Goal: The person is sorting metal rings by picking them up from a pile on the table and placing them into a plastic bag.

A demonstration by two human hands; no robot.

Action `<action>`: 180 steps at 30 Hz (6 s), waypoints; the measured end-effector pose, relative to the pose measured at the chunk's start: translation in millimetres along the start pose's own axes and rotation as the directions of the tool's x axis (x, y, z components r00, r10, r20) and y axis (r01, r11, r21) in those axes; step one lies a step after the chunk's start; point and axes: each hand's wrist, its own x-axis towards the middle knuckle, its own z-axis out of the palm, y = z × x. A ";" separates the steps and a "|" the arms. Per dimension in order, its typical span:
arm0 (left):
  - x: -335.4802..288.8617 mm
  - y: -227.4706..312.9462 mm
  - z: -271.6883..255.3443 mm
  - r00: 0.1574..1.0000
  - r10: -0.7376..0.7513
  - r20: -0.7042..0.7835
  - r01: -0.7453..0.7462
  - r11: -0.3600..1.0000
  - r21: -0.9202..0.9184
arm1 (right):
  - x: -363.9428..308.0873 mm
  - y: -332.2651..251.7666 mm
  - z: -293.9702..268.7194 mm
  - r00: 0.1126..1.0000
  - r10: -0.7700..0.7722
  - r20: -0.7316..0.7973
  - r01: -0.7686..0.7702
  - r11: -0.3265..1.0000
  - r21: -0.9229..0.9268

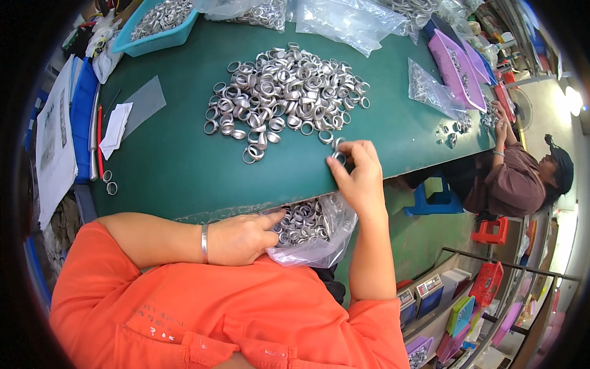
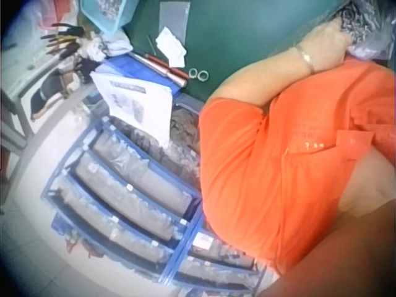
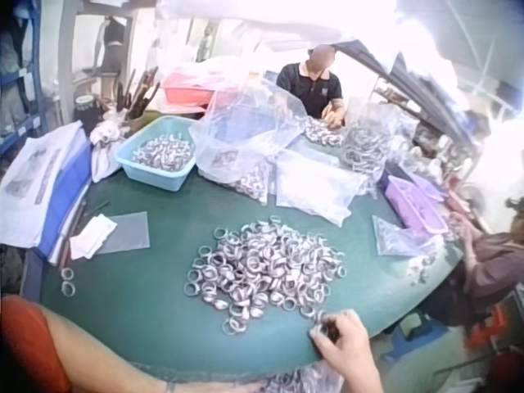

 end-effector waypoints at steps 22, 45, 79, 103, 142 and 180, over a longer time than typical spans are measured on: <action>-3.3 1.2 -0.2 1.000 -0.001 -0.002 0.001 1.000 0.012 | -1.9 -38.0 33.3 0.909 -0.403 0.110 0.403 0.915 0.027; -2.5 1.8 0.0 1.000 -0.005 -0.021 0.006 0.999 0.033 | -21.0 -37.2 7.1 0.984 -0.079 0.159 0.024 0.947 0.321; -1.8 -1.2 2.6 1.000 0.007 -0.005 -0.007 0.999 0.036 | -14.1 -52.2 29.7 0.864 -0.433 0.256 0.355 0.885 0.301; -2.6 -0.8 3.0 1.000 -0.001 -0.014 0.001 0.999 0.041 | 12.1 -15.0 -35.1 0.683 -0.438 0.584 -0.190 0.666 0.721; -1.4 1.1 0.8 0.997 -0.051 0.052 0.052 0.998 -0.019 | 1.2 -49.1 44.1 0.783 -0.567 0.257 0.559 0.822 0.111; 1.5 -4.6 -1.0 0.999 0.035 0.005 -0.035 0.999 0.022 | 7.1 -23.0 7.5 0.970 -0.177 0.169 0.164 0.983 0.084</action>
